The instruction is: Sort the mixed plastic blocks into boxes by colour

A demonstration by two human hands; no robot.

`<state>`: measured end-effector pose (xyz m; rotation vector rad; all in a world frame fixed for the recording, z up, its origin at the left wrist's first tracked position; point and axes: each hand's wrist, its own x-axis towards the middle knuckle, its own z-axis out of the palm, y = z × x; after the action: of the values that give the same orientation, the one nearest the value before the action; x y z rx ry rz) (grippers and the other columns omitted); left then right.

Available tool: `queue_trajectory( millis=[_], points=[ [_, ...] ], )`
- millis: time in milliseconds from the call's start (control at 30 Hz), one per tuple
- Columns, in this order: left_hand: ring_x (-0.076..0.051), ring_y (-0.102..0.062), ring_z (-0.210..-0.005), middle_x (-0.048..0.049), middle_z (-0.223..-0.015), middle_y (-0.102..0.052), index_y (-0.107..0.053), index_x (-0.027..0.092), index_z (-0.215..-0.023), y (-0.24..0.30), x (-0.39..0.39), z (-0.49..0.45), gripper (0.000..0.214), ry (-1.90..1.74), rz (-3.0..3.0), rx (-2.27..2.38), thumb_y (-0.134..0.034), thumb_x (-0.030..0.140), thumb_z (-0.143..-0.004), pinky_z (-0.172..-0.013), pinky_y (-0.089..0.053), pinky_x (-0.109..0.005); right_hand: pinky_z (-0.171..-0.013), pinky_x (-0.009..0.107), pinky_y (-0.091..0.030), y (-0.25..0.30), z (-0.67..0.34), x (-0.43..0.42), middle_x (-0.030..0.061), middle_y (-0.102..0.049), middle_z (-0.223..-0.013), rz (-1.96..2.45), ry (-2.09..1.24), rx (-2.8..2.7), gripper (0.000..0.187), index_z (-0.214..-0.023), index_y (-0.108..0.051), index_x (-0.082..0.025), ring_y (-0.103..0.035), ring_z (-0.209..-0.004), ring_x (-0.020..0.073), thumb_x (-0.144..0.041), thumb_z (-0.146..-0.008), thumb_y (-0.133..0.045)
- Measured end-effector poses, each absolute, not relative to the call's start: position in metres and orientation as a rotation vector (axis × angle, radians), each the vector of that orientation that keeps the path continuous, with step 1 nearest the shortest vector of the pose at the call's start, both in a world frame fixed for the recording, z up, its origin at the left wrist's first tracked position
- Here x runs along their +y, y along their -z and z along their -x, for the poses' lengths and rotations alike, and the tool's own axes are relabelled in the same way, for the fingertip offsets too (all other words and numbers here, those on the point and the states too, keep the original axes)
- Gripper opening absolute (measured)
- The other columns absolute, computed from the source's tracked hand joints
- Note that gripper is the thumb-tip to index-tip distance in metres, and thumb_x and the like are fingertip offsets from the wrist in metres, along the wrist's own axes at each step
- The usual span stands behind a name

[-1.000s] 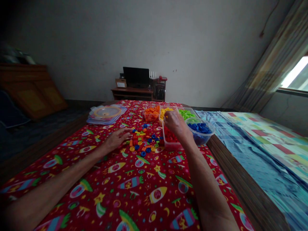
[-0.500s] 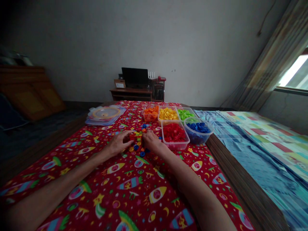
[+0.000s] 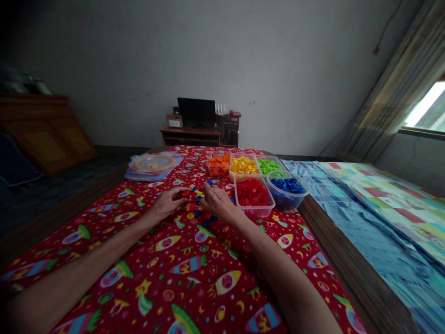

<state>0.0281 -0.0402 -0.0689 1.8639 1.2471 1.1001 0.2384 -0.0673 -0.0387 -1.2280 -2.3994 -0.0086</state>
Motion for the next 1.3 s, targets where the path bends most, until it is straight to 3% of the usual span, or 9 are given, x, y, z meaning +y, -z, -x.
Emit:
queue_trajectory(
  millis=[167,333,467,600,800,933,1167,1300],
  points=[
    [-0.026,-0.065,-0.090,-0.0089,-0.096,-0.070,-0.063,0.015,-0.105,0.073,-0.038,-0.026,0.057,-1.115,-1.822,1.233,-0.072,0.046,-0.058,-0.079,-0.052,-0.038,-0.066,0.025,-0.036,0.036,-0.232,-0.072,0.0090,-0.063,-0.088,1.221,0.007,-2.464,0.013,-0.098,-0.054,-0.014,-0.055,-0.077,0.0162,-0.018,-0.088,-0.048],
    [-0.023,-0.064,-0.084,-0.0064,-0.091,-0.069,-0.067,0.016,-0.091,0.073,-0.037,-0.029,0.037,-1.051,-2.010,1.287,-0.068,0.042,-0.064,-0.078,-0.050,-0.035,-0.061,0.024,-0.033,0.041,-0.221,-0.077,0.0077,-0.064,-0.083,1.141,-0.048,-2.572,0.015,-0.097,-0.058,-0.014,-0.054,-0.071,0.0143,-0.025,-0.092,-0.049],
    [-0.019,-0.061,-0.079,-0.0051,-0.087,-0.066,-0.069,0.016,-0.088,0.075,-0.034,-0.027,0.022,-1.036,-2.258,1.414,-0.064,0.028,-0.070,-0.073,-0.050,-0.030,-0.060,0.024,-0.033,0.046,-0.220,-0.076,0.0081,-0.064,-0.081,1.179,-0.045,-2.571,0.015,-0.097,-0.059,-0.013,-0.055,-0.070,0.0144,-0.023,-0.092,-0.049],
    [-0.016,-0.057,-0.074,-0.0035,-0.083,-0.059,-0.068,0.018,-0.092,0.069,-0.041,-0.024,0.023,-1.022,-2.544,1.553,-0.054,0.012,-0.076,-0.069,-0.048,-0.027,-0.063,0.024,-0.035,0.043,-0.223,-0.077,0.0098,-0.066,-0.083,1.175,0.002,-2.599,0.020,-0.100,-0.061,-0.014,-0.056,-0.073,0.0162,-0.027,-0.092,-0.048],
    [-0.022,-0.055,-0.091,-0.0090,-0.096,-0.057,-0.065,0.018,-0.095,0.038,-0.072,-0.028,0.030,-0.646,-3.048,1.610,-0.042,0.004,-0.083,-0.083,-0.046,-0.035,-0.060,0.024,-0.033,0.039,-0.222,-0.081,0.0077,-0.065,-0.076,1.181,0.011,-2.633,0.020,-0.092,-0.064,-0.015,-0.053,-0.066,0.0138,-0.025,-0.092,-0.047],
    [-0.023,-0.059,-0.096,-0.0094,-0.105,-0.063,-0.065,0.018,-0.106,0.031,-0.070,-0.026,0.035,-0.684,-2.949,1.567,-0.043,0.005,-0.082,-0.085,-0.047,-0.035,-0.059,0.023,-0.031,0.048,-0.224,-0.072,0.0047,-0.061,-0.073,1.125,-0.033,-2.494,0.016,-0.087,-0.060,-0.014,-0.048,-0.063,0.0119,-0.022,-0.091,-0.047],
    [-0.023,-0.067,-0.087,-0.0045,-0.097,-0.074,-0.071,0.017,-0.104,0.043,-0.047,-0.029,0.034,-0.967,-2.231,1.433,-0.058,0.025,-0.074,-0.083,-0.051,-0.033,-0.056,0.020,-0.034,0.052,-0.216,-0.055,-0.0034,-0.055,-0.065,1.194,-0.608,-2.049,0.007,-0.079,-0.054,-0.017,-0.050,-0.060,0.0103,-0.023,-0.080,-0.058],
    [-0.025,-0.066,-0.092,-0.0053,-0.103,-0.073,-0.071,0.018,-0.105,0.047,-0.048,-0.036,0.037,-0.985,-2.214,1.375,-0.058,0.023,-0.070,-0.086,-0.050,-0.034,-0.050,0.019,-0.037,0.051,-0.214,-0.053,-0.0065,-0.056,-0.063,1.132,-0.994,-1.843,0.021,-0.098,-0.052,-0.020,-0.051,-0.053,0.0099,-0.021,-0.078,-0.059]
  ],
)
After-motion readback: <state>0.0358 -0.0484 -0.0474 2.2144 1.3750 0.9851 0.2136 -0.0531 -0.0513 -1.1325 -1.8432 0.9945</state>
